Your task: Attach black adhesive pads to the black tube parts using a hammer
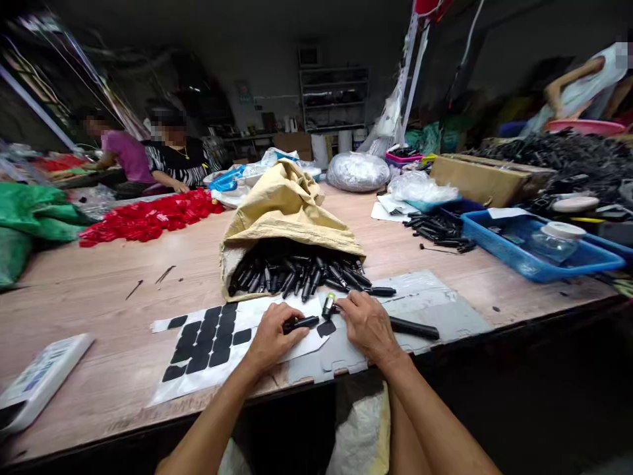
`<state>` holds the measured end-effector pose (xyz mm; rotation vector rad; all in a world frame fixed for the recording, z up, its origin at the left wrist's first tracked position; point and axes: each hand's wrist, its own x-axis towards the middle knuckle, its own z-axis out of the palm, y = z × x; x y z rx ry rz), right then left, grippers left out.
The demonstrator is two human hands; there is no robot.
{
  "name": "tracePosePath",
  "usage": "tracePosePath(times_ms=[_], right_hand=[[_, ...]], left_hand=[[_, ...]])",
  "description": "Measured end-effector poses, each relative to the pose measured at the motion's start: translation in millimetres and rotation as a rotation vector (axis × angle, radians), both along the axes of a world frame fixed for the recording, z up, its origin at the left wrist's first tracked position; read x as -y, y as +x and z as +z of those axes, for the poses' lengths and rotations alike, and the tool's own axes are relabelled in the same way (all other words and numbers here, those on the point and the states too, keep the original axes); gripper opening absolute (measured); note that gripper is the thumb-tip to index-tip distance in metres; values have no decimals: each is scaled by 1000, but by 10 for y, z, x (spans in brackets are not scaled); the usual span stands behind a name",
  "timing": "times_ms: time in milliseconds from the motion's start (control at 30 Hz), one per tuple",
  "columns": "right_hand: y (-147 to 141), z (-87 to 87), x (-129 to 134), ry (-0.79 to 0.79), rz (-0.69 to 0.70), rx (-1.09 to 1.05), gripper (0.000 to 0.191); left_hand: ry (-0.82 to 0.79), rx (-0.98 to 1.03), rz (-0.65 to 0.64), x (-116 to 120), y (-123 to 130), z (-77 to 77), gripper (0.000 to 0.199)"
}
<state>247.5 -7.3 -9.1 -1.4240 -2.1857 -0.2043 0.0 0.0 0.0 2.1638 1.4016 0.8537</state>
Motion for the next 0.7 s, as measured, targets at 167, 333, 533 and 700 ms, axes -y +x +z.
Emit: tracePosePath(times_ms=[167, 333, 533, 700], right_hand=[[-16, 107, 25, 62, 52, -56, 29], [-255, 360, 184, 109, 170, -337, 29], [-496, 524, 347, 156, 233, -487, 34], [-520, 520, 375, 164, 220, -479, 34]], left_hand=[[-33, 37, -14, -25, -52, 6, 16], [-52, 89, 9, -41, -54, -31, 16], [-89, 115, 0, -50, -60, -33, 15], [-70, 124, -1, -31, -76, -17, 14]])
